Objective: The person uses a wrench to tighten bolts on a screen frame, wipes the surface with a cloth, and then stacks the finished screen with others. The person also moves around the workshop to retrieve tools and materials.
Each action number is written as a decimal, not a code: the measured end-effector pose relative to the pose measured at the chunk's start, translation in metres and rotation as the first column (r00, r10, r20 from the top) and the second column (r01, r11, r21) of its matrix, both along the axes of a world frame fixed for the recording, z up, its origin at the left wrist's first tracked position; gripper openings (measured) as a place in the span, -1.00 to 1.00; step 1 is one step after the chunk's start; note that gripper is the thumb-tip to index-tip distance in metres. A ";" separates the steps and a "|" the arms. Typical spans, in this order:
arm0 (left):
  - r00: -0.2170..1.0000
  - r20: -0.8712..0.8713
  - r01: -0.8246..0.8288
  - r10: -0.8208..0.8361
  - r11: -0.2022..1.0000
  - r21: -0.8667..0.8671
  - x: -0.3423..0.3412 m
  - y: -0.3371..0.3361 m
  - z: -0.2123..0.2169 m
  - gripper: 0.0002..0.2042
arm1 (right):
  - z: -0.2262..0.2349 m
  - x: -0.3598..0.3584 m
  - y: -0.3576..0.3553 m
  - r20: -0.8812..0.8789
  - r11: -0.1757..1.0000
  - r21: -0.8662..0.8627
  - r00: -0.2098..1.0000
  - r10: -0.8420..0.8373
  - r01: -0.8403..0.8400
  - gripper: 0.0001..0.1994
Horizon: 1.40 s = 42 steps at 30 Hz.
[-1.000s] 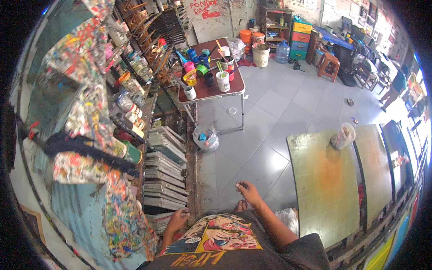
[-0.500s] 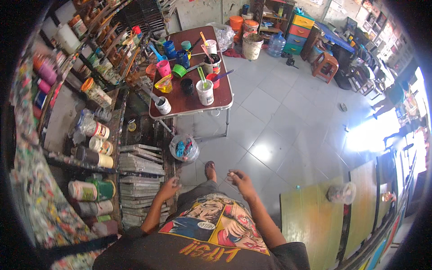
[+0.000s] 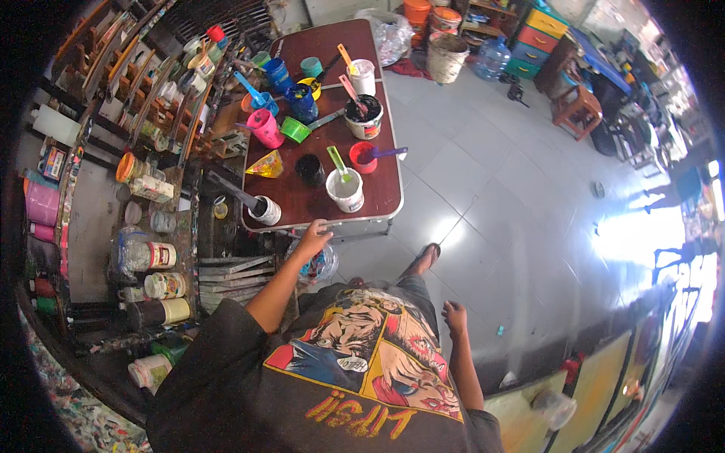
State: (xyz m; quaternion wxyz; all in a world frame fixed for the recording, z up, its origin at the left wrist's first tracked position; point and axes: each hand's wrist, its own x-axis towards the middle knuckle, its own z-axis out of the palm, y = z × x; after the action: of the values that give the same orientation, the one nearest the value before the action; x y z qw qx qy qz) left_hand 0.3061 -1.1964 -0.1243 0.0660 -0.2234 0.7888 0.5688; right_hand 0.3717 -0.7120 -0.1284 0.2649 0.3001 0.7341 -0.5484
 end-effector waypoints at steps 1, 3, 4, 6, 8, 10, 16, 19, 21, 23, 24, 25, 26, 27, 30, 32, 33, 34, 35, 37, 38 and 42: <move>0.997 0.018 -0.082 0.081 0.994 0.072 -0.010 -0.001 -0.006 -0.47 | -0.009 -0.012 0.012 0.020 0.998 0.037 0.999 0.046 -0.047 -0.62; 0.969 0.100 -0.242 0.224 0.942 0.234 -0.025 -0.003 -0.016 -0.51 | -0.026 -0.046 0.034 0.020 0.968 0.142 0.978 0.206 -0.207 -0.62; 0.956 0.097 -0.293 0.277 0.922 0.255 -0.031 -0.004 -0.018 -0.52 | -0.028 -0.066 0.048 0.009 0.924 0.214 0.947 0.321 -0.315 -0.62; 0.906 0.172 -0.422 0.386 0.852 0.310 -0.040 -0.006 -0.020 -0.54 | -0.032 -0.110 0.073 0.042 0.813 0.318 0.864 0.502 -0.488 -0.62; 0.858 0.146 -0.514 0.493 0.831 0.211 -0.051 -0.006 -0.018 -0.54 | -0.027 -0.161 0.097 0.096 0.701 0.375 0.777 0.622 -0.607 -0.64; 0.824 0.078 -0.566 0.561 0.817 0.107 -0.066 -0.013 -0.016 -0.51 | -0.022 -0.218 0.115 0.041 0.612 0.477 0.712 0.701 -0.630 -0.64; 0.816 -0.015 -0.569 0.578 0.797 -0.203 -0.096 -0.044 -0.036 -0.37 | 0.012 -0.330 0.114 -0.090 0.762 0.368 0.795 0.599 -0.533 -0.66; 0.813 -0.067 -0.580 0.579 0.794 -0.183 -0.110 -0.056 -0.054 -0.29 | 0.030 -0.336 0.093 -0.112 0.803 0.354 0.830 0.546 -0.480 -0.66; 0.779 -0.027 -0.621 0.627 0.764 -0.175 -0.117 -0.057 -0.061 -0.29 | 0.037 -0.324 0.079 -0.093 0.740 0.363 0.768 0.633 -0.566 -0.63; 0.824 -0.121 -0.565 0.554 0.817 -0.116 -0.122 -0.061 -0.061 -0.31 | 0.041 -0.307 0.069 -0.074 0.643 0.379 0.671 0.738 -0.666 -0.62; 0.840 -0.110 -0.540 0.532 0.839 -0.065 -0.121 -0.063 -0.058 -0.33 | 0.041 -0.296 0.065 -0.072 0.614 0.352 0.634 0.770 -0.706 -0.62; 0.811 -0.258 -0.567 0.525 0.814 -0.126 -0.122 -0.059 -0.057 -0.34 | 0.042 -0.286 0.063 -0.010 0.606 0.350 0.644 0.765 -0.715 -0.63; 0.815 -0.238 -0.573 0.528 0.796 -0.194 -0.123 -0.060 -0.054 -0.33 | 0.041 -0.278 0.062 -0.011 0.586 0.355 0.624 0.781 -0.728 -0.62; 0.810 -0.270 -0.582 0.521 0.773 -0.253 -0.129 -0.062 -0.052 -0.32 | 0.040 -0.268 0.062 -0.015 0.567 0.350 0.600 0.800 -0.746 -0.62; 0.802 -0.314 -0.589 0.509 0.763 -0.266 -0.138 -0.066 -0.049 -0.34 | 0.036 -0.248 0.066 0.035 0.616 0.301 0.654 0.755 -0.727 -0.61; 0.819 -0.295 -0.557 0.492 0.805 -0.203 -0.140 -0.068 -0.051 -0.34 | 0.033 -0.239 0.069 0.067 0.624 0.304 0.669 0.740 -0.720 -0.61; 0.835 -0.276 -0.528 0.476 0.834 -0.161 -0.142 -0.071 -0.052 -0.31 | 0.032 -0.236 0.070 0.099 0.574 0.344 0.636 0.765 -0.743 -0.61; 0.849 -0.259 -0.501 0.460 0.857 -0.120 -0.143 -0.074 -0.052 -0.29 | 0.031 -0.233 0.071 0.087 0.604 0.334 0.662 0.745 -0.724 -0.61; 0.849 -0.274 -0.501 0.451 0.853 -0.146 -0.144 -0.075 -0.053 -0.30 | 0.030 -0.232 0.071 0.074 0.633 0.323 0.686 0.724 -0.703 -0.60; 0.854 -0.284 -0.498 0.436 0.842 -0.207 -0.145 -0.076 -0.050 -0.31 | 0.032 -0.231 0.069 0.080 0.603 0.359 0.667 0.741 -0.712 -0.60; 0.842 -0.312 -0.519 0.440 0.819 -0.245 -0.144 -0.076 -0.047 -0.31 | 0.033 -0.231 0.066 0.056 0.611 0.358 0.669 0.741 -0.707 -0.60; 0.832 -0.332 -0.545 0.445 0.768 -0.336 -0.140 -0.074 -0.028 -0.32 | 0.041 -0.234 0.049 0.017 0.599 0.365 0.649 0.761 -0.713 -0.59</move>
State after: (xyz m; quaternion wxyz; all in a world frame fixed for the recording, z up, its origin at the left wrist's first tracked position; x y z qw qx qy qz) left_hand 0.1662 -1.2701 -0.1523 -0.2293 -0.3650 0.8057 0.4062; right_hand 0.1376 -0.6627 -0.0874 0.3596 -0.0287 0.8915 -0.2740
